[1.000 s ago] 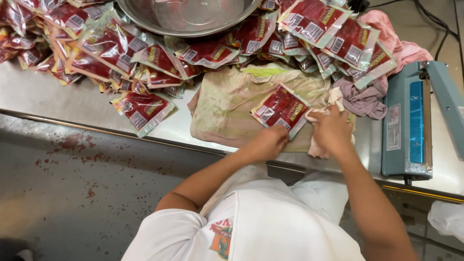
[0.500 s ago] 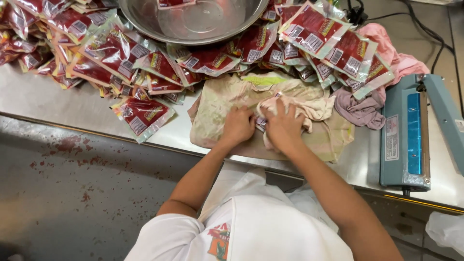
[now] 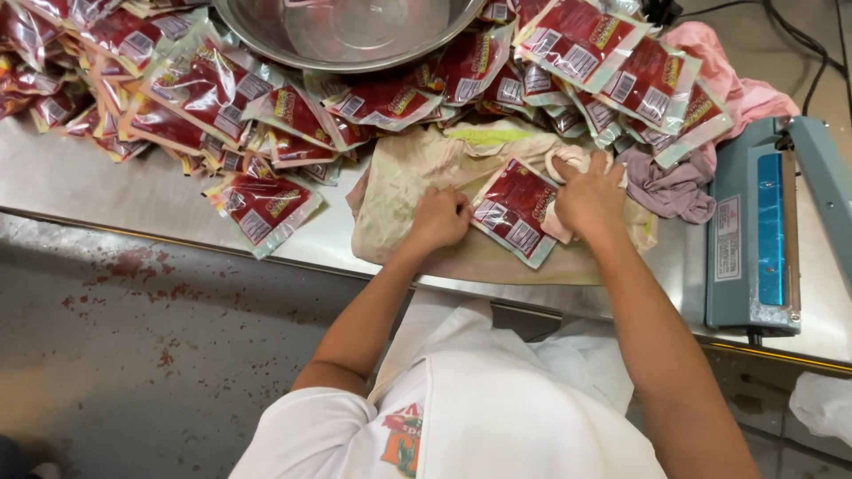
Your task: The person is cleaning food packets with a cloth and then sealing them using a heat sealer.
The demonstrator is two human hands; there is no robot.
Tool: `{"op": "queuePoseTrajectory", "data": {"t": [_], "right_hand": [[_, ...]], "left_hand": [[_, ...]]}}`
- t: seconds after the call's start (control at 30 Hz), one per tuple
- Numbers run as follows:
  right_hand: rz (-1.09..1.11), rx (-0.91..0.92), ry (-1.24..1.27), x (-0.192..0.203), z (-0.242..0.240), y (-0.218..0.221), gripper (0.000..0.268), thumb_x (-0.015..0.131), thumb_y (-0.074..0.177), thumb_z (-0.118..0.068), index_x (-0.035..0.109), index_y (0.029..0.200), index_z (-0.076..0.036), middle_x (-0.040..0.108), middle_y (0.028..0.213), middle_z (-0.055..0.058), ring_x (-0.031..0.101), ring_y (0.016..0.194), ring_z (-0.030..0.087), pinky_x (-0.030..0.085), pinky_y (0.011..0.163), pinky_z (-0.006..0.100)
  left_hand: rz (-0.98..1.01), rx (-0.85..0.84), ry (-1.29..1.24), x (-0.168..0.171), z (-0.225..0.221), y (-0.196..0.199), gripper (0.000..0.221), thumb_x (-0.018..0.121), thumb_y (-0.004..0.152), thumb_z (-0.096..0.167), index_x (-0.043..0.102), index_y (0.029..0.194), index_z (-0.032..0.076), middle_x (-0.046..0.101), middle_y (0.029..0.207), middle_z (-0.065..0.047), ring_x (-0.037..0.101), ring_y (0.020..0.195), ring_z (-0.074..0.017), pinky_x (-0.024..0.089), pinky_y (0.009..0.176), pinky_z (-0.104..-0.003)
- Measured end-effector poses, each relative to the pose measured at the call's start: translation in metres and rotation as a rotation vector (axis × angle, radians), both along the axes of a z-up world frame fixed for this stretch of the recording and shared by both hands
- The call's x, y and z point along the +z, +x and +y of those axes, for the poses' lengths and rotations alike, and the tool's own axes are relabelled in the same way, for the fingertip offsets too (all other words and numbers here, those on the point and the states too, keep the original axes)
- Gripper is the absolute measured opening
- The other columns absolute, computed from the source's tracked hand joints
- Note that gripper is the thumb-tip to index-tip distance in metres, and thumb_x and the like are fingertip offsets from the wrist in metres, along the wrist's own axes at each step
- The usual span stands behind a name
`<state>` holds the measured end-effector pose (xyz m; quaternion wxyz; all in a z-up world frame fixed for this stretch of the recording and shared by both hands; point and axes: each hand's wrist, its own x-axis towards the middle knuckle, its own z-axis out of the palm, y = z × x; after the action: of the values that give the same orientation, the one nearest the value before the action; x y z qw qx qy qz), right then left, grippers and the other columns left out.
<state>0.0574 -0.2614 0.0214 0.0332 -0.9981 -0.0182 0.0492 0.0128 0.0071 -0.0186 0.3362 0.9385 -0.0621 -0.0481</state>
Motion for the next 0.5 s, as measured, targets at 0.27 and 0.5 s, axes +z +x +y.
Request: {"op": "queuePoseTrajectory", "data": {"t": [0.27, 0.5], "right_hand": [[-0.058, 0.337, 0.121, 0.038, 0.082, -0.090, 0.058, 0.058, 0.089, -0.019, 0.062, 0.145, -0.032, 0.045, 0.152, 0.020, 0.044, 0.133, 0.054, 0.041, 0.101, 0.070], [-0.228, 0.365, 0.012, 0.004, 0.017, -0.139, 0.053, 0.065, 0.081, -0.022, 0.069, 0.133, -0.034, 0.059, 0.140, 0.012, 0.056, 0.123, 0.044, 0.053, 0.088, 0.058]], "left_hand": [[0.144, 0.014, 0.000, -0.020, 0.004, 0.016, 0.026, 0.061, 0.093, 0.030, 0.078, 0.095, 0.011, 0.067, 0.095, -0.017, 0.061, 0.106, -0.0381, 0.053, 0.093, -0.045], [0.062, 0.015, -0.011, 0.005, 0.003, 0.004, 0.025, 0.061, 0.092, 0.026, 0.076, 0.087, 0.006, 0.066, 0.088, -0.019, 0.060, 0.099, -0.0391, 0.052, 0.089, -0.048]]}}
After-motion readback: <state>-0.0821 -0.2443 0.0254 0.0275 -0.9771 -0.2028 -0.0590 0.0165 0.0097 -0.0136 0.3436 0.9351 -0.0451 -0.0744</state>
